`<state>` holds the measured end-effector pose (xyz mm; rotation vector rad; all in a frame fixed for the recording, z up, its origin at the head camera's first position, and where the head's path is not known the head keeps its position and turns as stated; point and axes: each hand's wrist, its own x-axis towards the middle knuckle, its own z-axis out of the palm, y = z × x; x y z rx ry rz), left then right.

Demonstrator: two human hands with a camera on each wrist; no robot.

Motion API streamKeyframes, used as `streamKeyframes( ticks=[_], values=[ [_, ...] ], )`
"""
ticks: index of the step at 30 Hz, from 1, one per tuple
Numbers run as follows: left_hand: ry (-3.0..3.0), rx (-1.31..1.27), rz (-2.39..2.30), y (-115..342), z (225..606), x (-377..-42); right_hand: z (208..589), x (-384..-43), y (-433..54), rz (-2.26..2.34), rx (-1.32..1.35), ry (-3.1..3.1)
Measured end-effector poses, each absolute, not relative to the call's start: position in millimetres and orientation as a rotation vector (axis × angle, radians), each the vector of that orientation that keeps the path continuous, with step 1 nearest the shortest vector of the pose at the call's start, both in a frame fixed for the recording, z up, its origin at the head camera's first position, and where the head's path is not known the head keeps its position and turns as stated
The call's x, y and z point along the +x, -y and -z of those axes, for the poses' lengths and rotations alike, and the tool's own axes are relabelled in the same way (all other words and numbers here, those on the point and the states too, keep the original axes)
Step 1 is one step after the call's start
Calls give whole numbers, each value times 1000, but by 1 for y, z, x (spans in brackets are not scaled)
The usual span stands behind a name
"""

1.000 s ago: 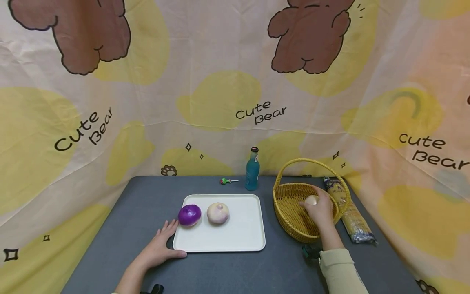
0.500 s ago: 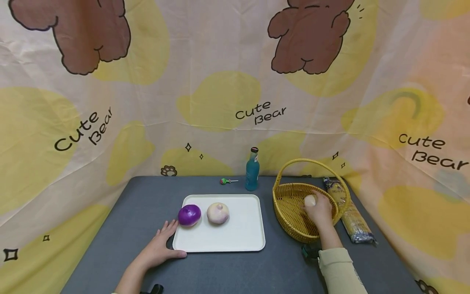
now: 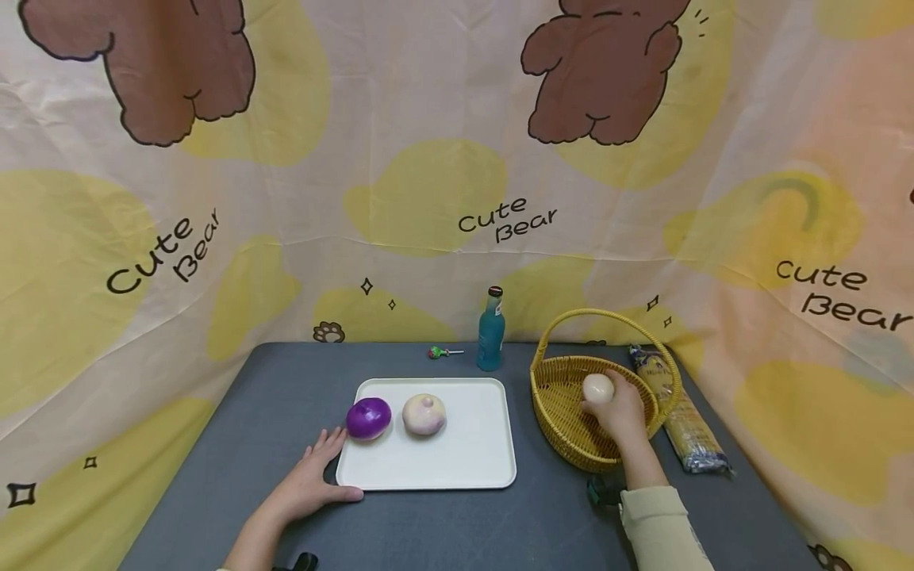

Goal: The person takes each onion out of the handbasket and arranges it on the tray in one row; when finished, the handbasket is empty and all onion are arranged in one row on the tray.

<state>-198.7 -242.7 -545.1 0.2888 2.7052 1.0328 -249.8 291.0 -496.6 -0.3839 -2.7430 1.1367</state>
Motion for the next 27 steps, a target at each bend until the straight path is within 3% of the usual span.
streamKeyframes(
  ticks=[27],
  values=[
    [-2701,278,-1019,242,545,-199,467,-228,-270,-1197,-220,2643]
  ],
)
